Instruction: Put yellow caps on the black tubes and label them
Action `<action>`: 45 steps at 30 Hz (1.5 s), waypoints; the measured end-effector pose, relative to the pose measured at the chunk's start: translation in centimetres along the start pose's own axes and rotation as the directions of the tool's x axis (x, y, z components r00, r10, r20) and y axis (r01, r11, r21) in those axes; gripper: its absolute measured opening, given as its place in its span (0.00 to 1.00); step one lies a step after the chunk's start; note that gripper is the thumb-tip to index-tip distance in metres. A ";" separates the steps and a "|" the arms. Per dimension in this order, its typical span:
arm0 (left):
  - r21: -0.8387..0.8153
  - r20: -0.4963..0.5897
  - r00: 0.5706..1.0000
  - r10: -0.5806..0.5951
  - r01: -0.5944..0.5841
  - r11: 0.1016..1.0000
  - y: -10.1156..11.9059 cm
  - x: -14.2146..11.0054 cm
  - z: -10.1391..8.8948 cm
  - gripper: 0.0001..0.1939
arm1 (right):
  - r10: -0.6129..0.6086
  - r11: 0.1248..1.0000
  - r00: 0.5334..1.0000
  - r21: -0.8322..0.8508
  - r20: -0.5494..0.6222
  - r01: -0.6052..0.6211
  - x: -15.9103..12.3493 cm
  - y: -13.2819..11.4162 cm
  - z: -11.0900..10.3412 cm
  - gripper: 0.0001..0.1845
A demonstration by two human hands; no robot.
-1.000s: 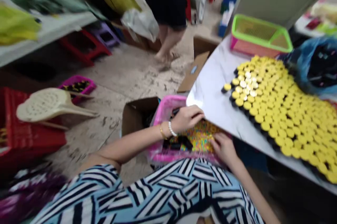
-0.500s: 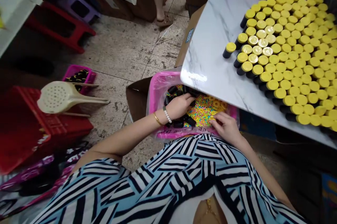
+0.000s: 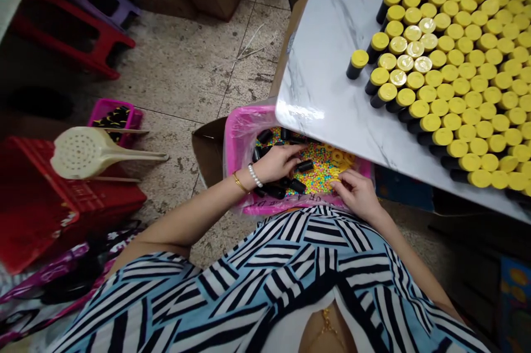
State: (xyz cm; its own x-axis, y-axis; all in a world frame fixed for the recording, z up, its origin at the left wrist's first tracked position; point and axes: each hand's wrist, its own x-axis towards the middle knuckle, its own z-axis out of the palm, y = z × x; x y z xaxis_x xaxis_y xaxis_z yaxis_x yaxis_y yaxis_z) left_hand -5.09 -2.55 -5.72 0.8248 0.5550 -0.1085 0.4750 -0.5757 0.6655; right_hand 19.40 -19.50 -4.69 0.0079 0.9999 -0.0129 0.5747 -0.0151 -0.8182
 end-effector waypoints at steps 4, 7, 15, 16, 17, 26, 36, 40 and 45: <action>0.161 0.072 0.984 0.161 -0.170 0.972 0.4 0.1 -1.1 0.32 | 0.001 1.000 1.000 -0.006 -0.015 -0.001 0.0 0.2 -0.1 0.13; 0.231 0.284 0.900 0.332 -0.400 0.887 0.8 0.8 -1.5 0.31 | 0.002 1.000 1.000 -0.023 -0.015 -0.002 0.2 0.1 0.0 0.13; 0.413 0.271 0.937 0.219 -0.319 0.853 0.5 1.3 -1.4 0.13 | -0.010 0.999 1.000 -0.031 -0.024 0.009 0.4 -0.3 0.3 0.11; 0.461 0.256 0.946 0.199 -0.300 0.835 0.7 1.3 -1.5 0.13 | -0.005 0.999 1.000 -0.031 -0.023 0.005 0.4 -0.3 0.2 0.12; 0.500 0.246 0.953 0.178 -0.282 0.819 1.0 1.2 -1.6 0.12 | -0.004 1.000 1.000 -0.029 -0.021 0.003 0.4 -0.3 0.2 0.12; 0.388 0.286 0.948 0.137 -0.245 0.888 3.7 2.2 1.1 0.15 | 0.029 0.999 1.000 0.046 -0.013 -0.028 0.8 -1.0 0.1 0.12; -0.195 0.224 0.971 0.086 -0.042 0.980 2.2 1.9 1.1 0.24 | 0.453 0.586 0.875 0.682 0.172 -0.437 0.9 -0.4 0.1 0.18; -0.295 0.140 0.973 0.183 -0.136 0.946 3.2 1.3 0.5 0.24 | 0.472 0.499 0.857 0.739 0.207 -0.454 1.5 -2.2 -0.2 0.19; -0.254 -0.217 0.906 0.365 -0.413 0.875 5.8 1.1 -1.7 0.19 | 0.409 0.537 0.903 0.766 0.130 -0.353 2.4 -6.3 -2.2 0.13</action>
State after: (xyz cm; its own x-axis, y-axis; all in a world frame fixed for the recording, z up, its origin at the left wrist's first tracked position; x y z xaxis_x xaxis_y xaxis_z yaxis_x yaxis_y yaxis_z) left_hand -1.98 -4.24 -0.73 0.8534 0.4228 0.3047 -0.0032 -0.5803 0.8144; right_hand 17.61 -17.04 1.74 0.1359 0.8968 -0.4210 -0.3214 -0.3620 -0.8750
